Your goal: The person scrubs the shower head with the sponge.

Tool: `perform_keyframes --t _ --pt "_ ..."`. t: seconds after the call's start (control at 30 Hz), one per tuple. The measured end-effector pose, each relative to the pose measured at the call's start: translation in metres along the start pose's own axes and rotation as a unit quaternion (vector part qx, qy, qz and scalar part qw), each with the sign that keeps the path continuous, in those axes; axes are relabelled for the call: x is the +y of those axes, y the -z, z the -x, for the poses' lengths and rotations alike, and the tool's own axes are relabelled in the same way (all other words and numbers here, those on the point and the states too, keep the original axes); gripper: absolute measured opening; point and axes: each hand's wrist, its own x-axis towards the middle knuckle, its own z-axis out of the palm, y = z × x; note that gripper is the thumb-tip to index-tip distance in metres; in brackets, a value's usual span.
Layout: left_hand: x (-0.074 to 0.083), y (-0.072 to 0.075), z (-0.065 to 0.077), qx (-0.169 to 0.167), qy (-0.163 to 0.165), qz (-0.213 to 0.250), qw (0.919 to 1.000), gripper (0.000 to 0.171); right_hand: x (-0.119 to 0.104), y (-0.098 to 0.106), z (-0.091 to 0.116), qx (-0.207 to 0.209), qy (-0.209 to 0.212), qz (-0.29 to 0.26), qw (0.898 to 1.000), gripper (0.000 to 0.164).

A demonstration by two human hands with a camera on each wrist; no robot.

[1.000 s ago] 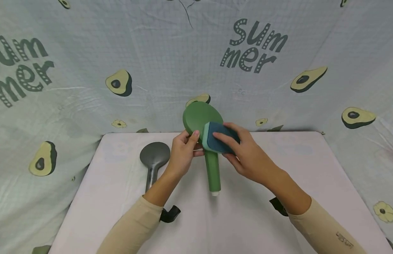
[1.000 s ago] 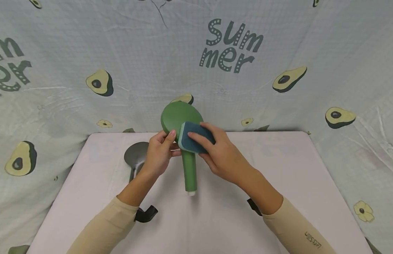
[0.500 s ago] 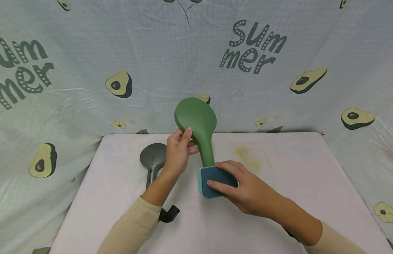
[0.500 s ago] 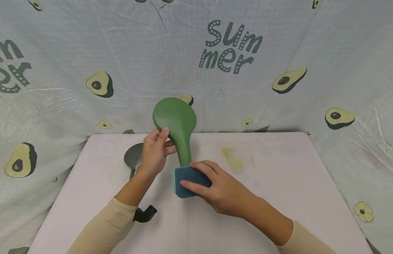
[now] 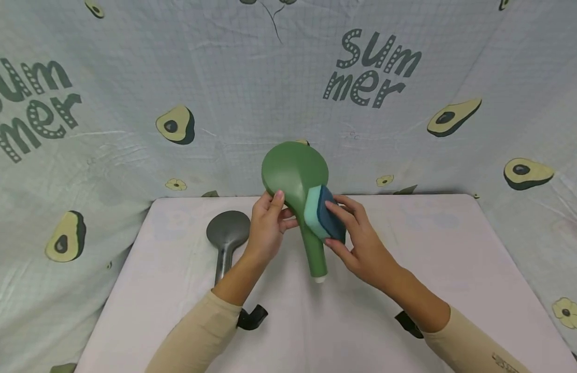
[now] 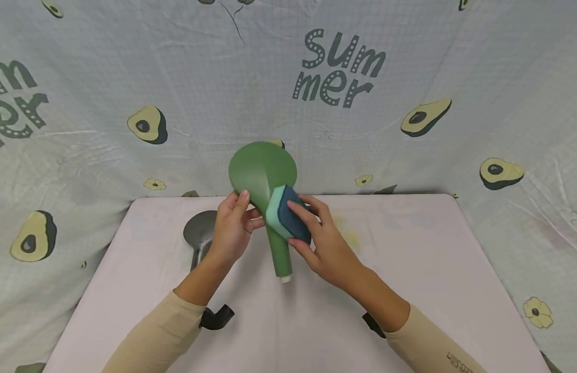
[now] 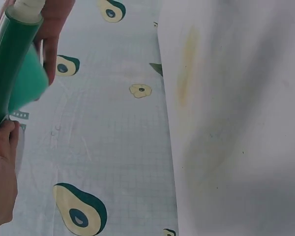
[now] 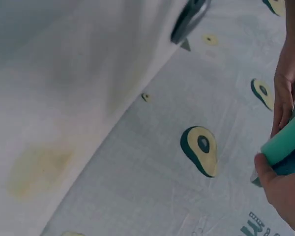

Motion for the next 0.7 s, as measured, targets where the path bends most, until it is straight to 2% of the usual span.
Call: perform_keyframes --t 0.1,0.2,0.37,0.53,0.63,0.7 --pt "-0.001 -0.001 0.001 0.0 -0.012 0.014 0.9998 0.033 -0.003 0.0 -0.012 0.015 -0.049 -0.059 0.997 0.078" --pt "-0.001 -0.003 0.002 0.005 -0.022 0.024 0.9995 0.035 -0.007 0.0 -0.017 0.012 -0.096 -0.139 0.986 0.077" --pt "0.003 -0.003 0.002 0.036 -0.033 0.048 0.9977 0.033 -0.012 0.002 -0.009 -0.051 -0.137 -0.232 0.962 0.069" --pt "0.008 0.001 0.001 0.071 -0.049 0.058 0.9946 0.032 -0.011 0.002 0.017 -0.126 -0.122 -0.223 0.959 0.066" --pt "0.011 0.003 0.0 0.079 -0.057 0.064 0.9933 0.03 -0.009 0.002 0.035 -0.143 -0.096 -0.195 0.965 0.07" --pt "0.012 0.005 -0.001 0.081 -0.06 0.066 0.9927 0.03 -0.006 0.003 0.044 -0.136 -0.063 -0.165 0.975 0.071"
